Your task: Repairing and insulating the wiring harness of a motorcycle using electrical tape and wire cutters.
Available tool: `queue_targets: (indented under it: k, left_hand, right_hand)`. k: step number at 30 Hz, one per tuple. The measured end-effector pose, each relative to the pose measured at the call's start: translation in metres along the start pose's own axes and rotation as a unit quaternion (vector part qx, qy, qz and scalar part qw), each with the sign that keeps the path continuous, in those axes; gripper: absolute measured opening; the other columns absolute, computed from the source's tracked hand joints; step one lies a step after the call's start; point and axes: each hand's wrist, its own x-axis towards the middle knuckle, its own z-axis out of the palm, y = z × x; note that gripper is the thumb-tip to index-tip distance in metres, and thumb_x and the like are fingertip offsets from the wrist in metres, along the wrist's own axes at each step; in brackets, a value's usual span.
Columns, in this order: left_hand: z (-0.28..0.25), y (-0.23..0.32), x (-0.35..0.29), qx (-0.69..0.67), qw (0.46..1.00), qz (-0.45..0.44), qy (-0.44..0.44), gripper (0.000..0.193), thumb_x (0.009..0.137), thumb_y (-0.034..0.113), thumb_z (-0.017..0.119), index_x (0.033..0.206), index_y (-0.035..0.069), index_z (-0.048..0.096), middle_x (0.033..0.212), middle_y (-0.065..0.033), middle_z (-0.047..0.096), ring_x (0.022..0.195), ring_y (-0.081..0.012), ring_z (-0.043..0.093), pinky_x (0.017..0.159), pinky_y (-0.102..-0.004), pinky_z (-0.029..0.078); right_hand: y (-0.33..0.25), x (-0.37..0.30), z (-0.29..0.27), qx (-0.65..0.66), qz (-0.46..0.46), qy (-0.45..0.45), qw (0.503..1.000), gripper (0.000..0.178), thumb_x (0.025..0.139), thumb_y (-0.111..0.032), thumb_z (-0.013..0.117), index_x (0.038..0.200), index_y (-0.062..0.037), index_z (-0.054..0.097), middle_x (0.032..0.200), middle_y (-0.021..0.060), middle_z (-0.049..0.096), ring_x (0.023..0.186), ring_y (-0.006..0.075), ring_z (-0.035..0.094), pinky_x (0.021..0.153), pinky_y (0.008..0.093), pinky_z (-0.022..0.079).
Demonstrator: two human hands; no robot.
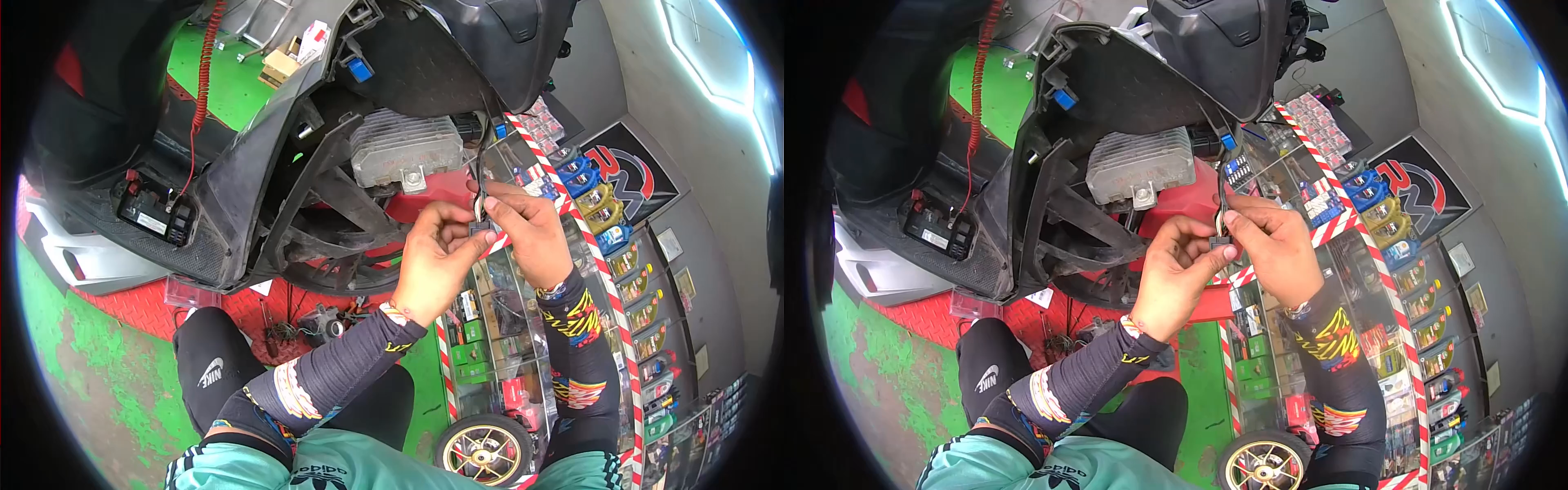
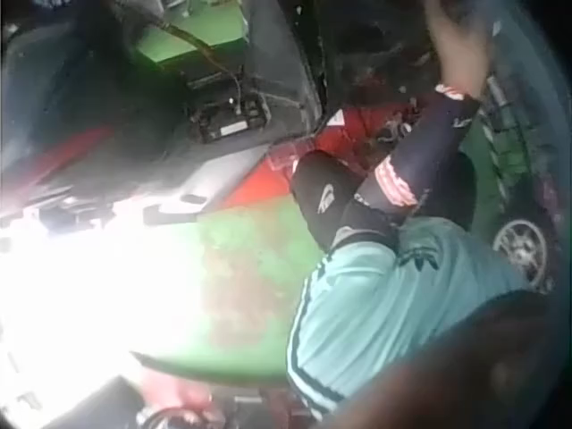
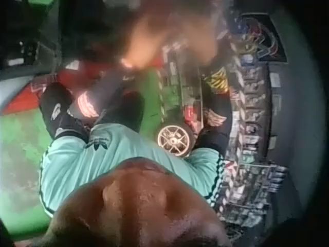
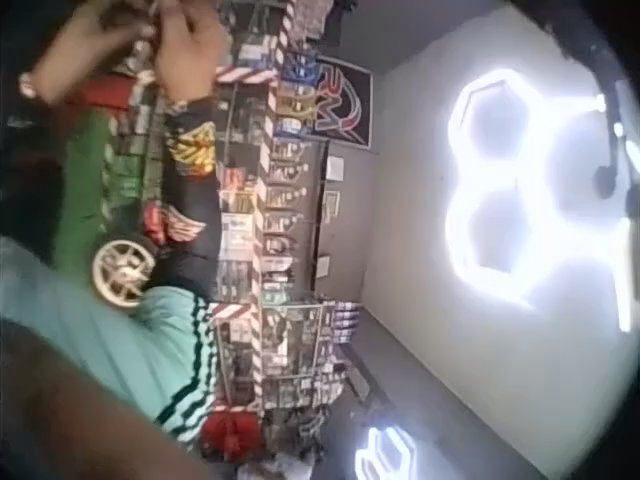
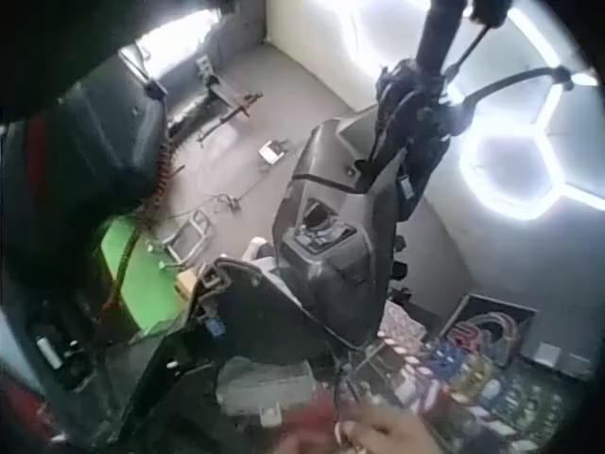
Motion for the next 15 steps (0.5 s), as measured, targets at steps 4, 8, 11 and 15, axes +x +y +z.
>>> queue_targets:
  k: [4,8,11,15]
  left_hand:
    - [0.004,0.003,0.002,-0.079,0.994,0.068,0.037,0.043,0.091,-0.008,0.069,0.125,0.0,0.044,0.119,-0.0118,0.06,0.107,-0.0143,0.063,0.088,-0.0273,0.055]
    - [0.0,0.0,0.009,-0.026,0.997,0.061,0.03,0.038,0.09,-0.007,0.071,0.12,-0.001,0.048,0.112,-0.0098,0.062,0.106,-0.0129,0.063,0.086,-0.0264,0.055]
    - [-0.003,-0.008,0.011,-0.045,0.998,0.042,0.015,0.042,0.084,-0.001,0.081,0.116,0.0,0.053,0.101,-0.003,0.064,0.09,-0.0056,0.057,0.079,-0.0203,0.049]
    - [0.005,-0.011,0.009,0.071,0.992,0.084,0.056,0.043,0.086,-0.006,0.077,0.12,0.0,0.052,0.099,-0.0019,0.064,0.084,-0.0043,0.055,0.074,-0.0206,0.049]
  right_hand:
    - [0.0,0.0,-0.002,0.1,0.0,-0.019,0.995,0.025,0.099,-0.013,0.063,0.11,0.0081,0.071,0.121,0.0172,0.07,0.109,0.0196,0.064,0.094,0.0336,0.048]
    - [-0.002,0.001,-0.006,-0.004,-0.034,-0.024,0.999,0.023,0.099,-0.011,0.064,0.108,0.0088,0.07,0.113,0.0127,0.07,0.105,0.0167,0.063,0.091,0.033,0.049]
    - [-0.006,0.0,-0.009,-0.102,-0.046,-0.014,0.994,0.02,0.098,-0.01,0.065,0.106,0.008,0.07,0.105,0.0082,0.07,0.099,0.0133,0.062,0.085,0.0309,0.05]
    - [-0.022,-0.001,0.001,0.018,0.072,0.02,0.997,0.019,0.097,-0.01,0.069,0.105,0.0068,0.07,0.099,0.0056,0.07,0.091,0.0104,0.061,0.078,0.0277,0.05]
